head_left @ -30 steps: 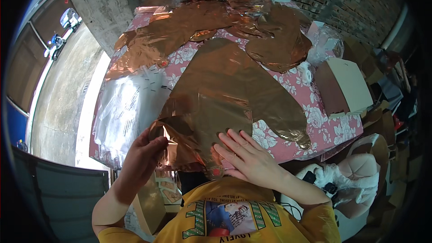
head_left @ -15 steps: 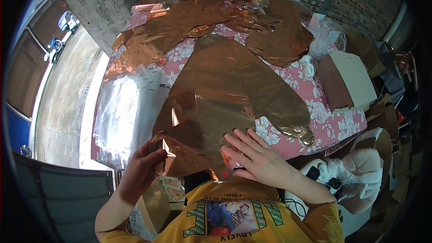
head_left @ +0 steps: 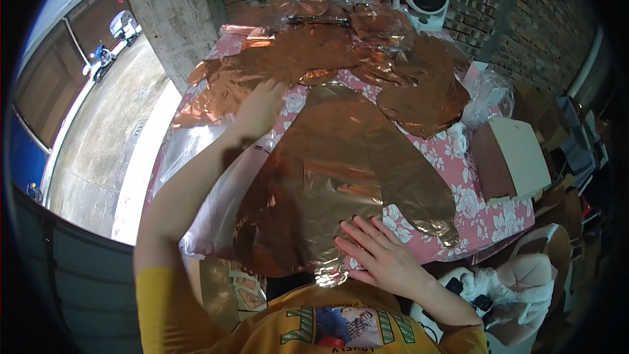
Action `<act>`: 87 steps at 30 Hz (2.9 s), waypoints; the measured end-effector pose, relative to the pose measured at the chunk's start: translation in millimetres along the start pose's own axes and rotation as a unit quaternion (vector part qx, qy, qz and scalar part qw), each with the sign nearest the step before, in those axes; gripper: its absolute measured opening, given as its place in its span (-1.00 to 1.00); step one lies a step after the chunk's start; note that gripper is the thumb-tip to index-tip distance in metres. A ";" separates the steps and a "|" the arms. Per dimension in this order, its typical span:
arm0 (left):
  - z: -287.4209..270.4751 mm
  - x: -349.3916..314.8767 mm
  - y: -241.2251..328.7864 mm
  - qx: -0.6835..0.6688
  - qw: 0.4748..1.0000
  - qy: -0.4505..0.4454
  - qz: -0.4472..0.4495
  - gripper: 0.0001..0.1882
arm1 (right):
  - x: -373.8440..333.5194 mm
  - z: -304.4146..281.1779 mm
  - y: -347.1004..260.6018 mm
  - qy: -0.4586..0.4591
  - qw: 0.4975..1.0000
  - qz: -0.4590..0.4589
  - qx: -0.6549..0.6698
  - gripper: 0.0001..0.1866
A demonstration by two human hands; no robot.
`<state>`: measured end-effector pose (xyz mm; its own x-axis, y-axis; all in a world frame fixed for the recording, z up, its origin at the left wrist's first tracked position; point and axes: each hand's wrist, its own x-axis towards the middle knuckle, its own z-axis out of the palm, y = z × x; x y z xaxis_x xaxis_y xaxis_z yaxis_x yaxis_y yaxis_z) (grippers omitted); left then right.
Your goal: The person folds a plastic bag around a cardboard sheet and places it into a box, then folds a foil balloon around another cardboard sheet.
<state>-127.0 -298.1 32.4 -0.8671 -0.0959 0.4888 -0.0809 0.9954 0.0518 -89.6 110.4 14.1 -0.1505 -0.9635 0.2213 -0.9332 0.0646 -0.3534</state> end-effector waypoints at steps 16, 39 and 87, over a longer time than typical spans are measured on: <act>98.5 124.3 -44.7 0.234 0.955 0.037 0.180 -0.76 | 2.8 -3.7 3.9 -0.010 0.999 0.019 0.030 -0.38; 70.6 111.1 -32.5 0.037 0.982 -0.133 0.126 -0.60 | 2.1 -1.8 6.4 -0.005 1.000 0.024 0.010 -0.35; -86.2 -177.0 201.7 -0.129 0.983 -0.027 0.126 -0.60 | -14.3 -17.5 14.9 0.093 0.992 0.079 0.011 -0.15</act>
<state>52.6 -80.9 31.4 -0.8697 0.1602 0.4669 0.2601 0.9527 0.1575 -107.0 129.7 21.5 -0.3542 -0.8773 0.3239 -0.8859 0.2039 -0.4166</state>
